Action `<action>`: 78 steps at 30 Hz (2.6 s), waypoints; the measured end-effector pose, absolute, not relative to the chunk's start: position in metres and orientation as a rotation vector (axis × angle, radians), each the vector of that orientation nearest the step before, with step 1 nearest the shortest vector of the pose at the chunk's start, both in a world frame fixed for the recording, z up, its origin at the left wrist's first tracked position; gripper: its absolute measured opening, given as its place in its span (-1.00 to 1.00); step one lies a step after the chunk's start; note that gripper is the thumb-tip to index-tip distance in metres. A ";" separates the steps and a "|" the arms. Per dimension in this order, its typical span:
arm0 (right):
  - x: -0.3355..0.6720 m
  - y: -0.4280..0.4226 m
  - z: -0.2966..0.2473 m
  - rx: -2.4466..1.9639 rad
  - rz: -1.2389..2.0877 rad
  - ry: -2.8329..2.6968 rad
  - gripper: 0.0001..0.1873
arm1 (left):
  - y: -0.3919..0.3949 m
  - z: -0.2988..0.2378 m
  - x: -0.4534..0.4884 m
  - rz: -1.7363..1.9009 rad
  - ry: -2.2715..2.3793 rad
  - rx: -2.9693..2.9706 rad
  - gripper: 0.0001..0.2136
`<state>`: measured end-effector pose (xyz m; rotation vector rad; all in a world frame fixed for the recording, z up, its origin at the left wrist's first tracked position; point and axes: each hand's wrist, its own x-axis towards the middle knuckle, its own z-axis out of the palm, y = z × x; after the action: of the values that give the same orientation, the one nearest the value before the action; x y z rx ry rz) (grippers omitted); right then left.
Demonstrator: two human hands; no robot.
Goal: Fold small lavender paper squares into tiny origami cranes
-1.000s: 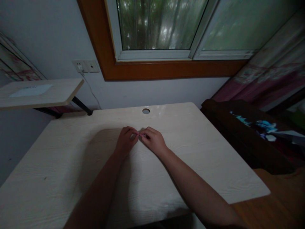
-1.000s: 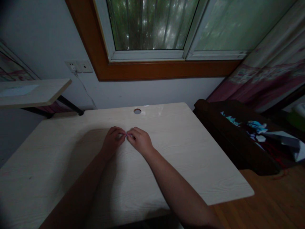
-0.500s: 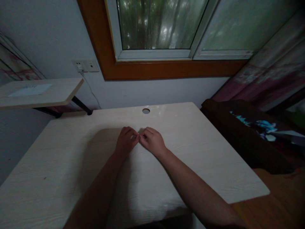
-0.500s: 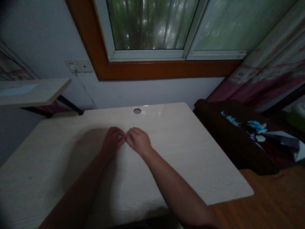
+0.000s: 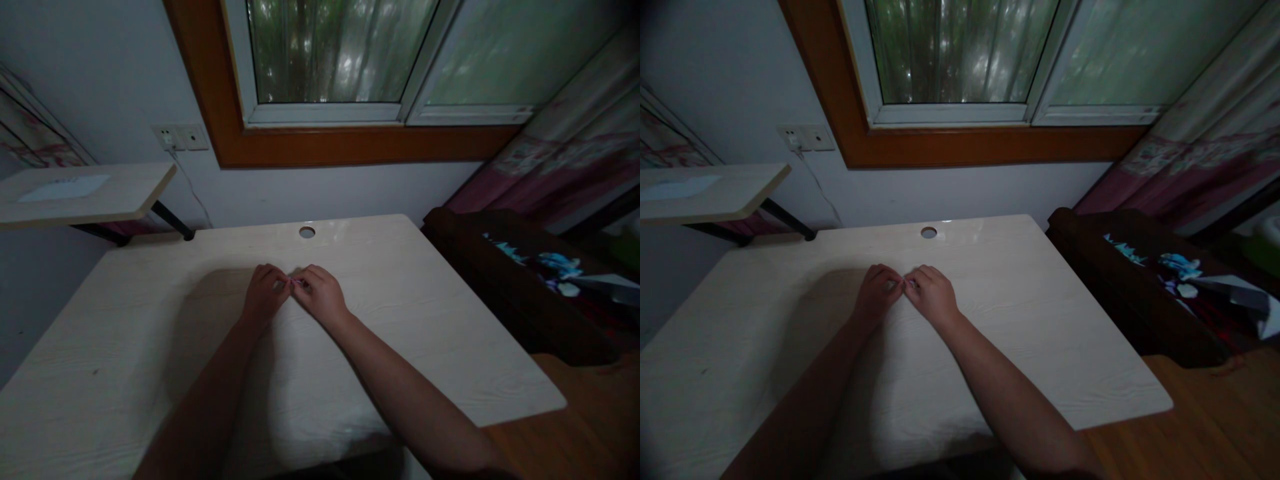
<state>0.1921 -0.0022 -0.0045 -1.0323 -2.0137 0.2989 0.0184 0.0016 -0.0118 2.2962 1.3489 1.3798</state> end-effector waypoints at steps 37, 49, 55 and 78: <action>0.209 0.008 -0.004 -0.845 0.529 -2.044 -0.95 | 0.003 -0.008 0.017 1.296 1.282 2.381 -0.93; 0.214 0.010 0.001 -0.769 0.553 -2.073 -0.92 | 0.007 -0.017 0.013 1.225 1.226 2.427 -0.96; 0.214 0.011 0.002 -0.767 0.554 -2.115 -0.91 | 0.006 -0.016 0.013 1.191 1.230 2.484 -0.95; 0.220 0.014 -0.003 -0.955 0.404 -2.105 -0.93 | 0.012 -0.019 0.012 1.269 1.370 2.369 -0.96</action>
<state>0.2199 0.0144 -0.0031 -0.9545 -2.1054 0.4042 0.0118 0.0122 -0.0194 2.3692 1.3700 1.2692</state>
